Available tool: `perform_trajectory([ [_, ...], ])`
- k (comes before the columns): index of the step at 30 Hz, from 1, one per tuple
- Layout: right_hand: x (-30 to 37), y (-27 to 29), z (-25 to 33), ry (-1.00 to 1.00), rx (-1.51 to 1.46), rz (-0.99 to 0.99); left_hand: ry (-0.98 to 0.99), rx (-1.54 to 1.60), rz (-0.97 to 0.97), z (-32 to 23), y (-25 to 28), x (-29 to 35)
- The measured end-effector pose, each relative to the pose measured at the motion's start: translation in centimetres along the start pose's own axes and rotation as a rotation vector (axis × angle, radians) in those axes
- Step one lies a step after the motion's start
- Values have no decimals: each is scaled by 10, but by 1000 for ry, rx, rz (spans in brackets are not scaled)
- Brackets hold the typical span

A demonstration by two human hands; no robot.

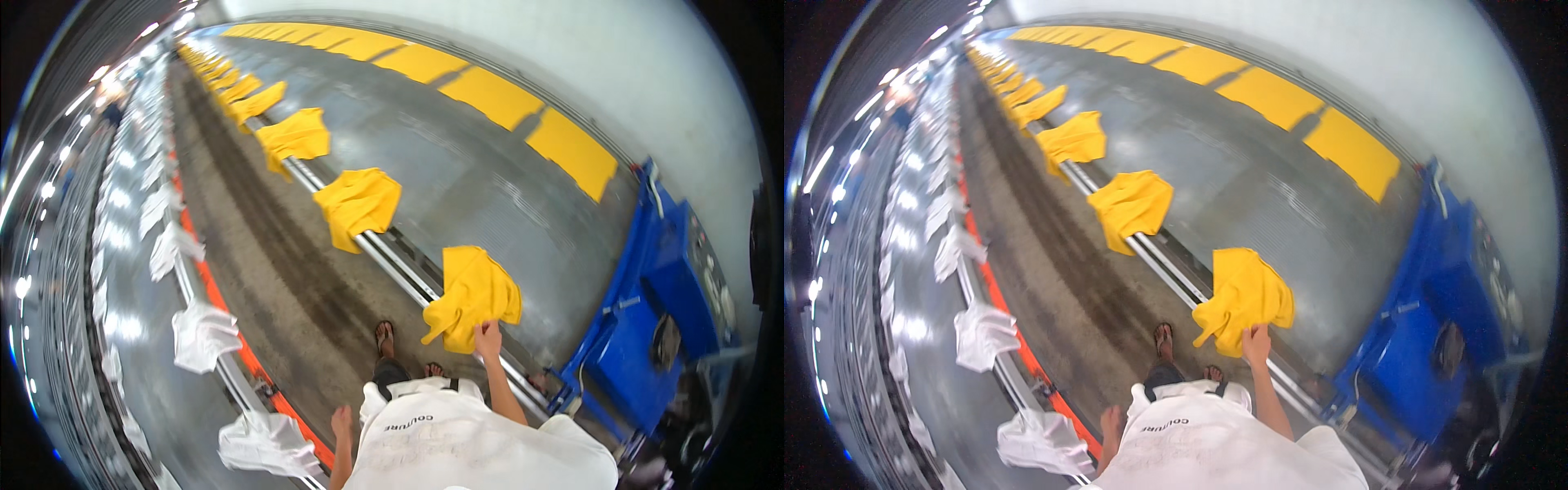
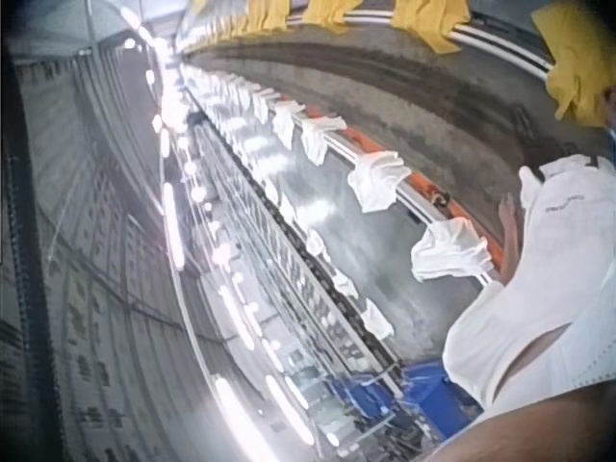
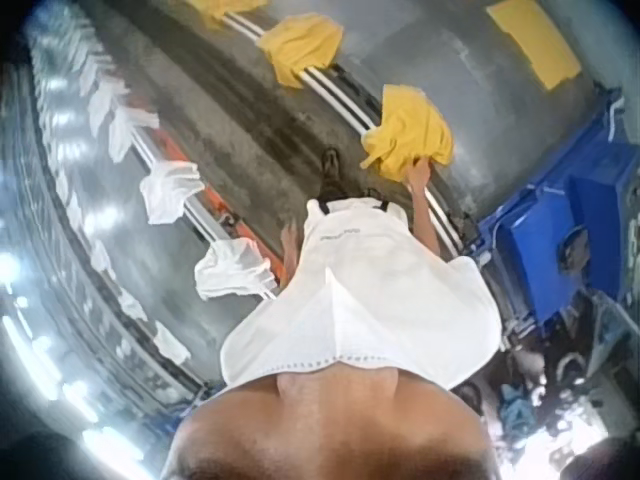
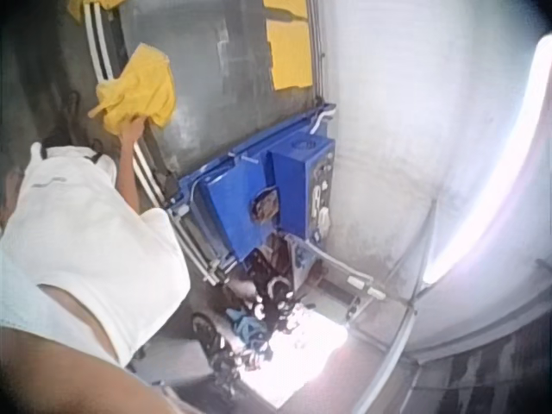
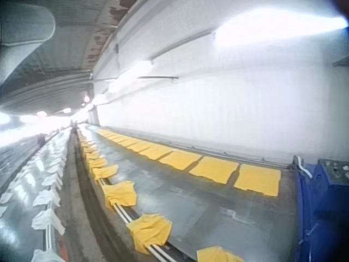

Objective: The person repeatedly picks up yellow garments from a conveyor belt and places them flat onto a large curved drying drum, smoothing each piece with both hands. The process continues in a steady loop as the belt advances.

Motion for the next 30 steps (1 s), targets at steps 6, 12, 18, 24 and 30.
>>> perform_trajectory([
  [6, 0, 0, 72, -54, -435, -314, -489, 168, 566, -238, -23, -142],
  [12, -8, 39, 146, -258, -974, -293, 71, 333, 1504, -341, -117, -153],
  [18, 22, 95, 161, -288, -1520, 65, 118, 130, 1720, -373, -142, -151],
  [24, 79, 34, 143, -493, -1989, 188, 179, 180, 2042, -474, -34, -99],
  [30, 52, 132, 159, -26, -1455, 52, 196, 670, 2018, -514, 4, -152],
])
Point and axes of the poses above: each hand's wrist, its own x-axis away from the middle knuckle, its own y-axis out of the back of the hand, z = x × y, the point moved 1 cm from there along -x, towards the middle knuckle, and after that the axes turned 6 degrees about x, right-handed, at the moved point
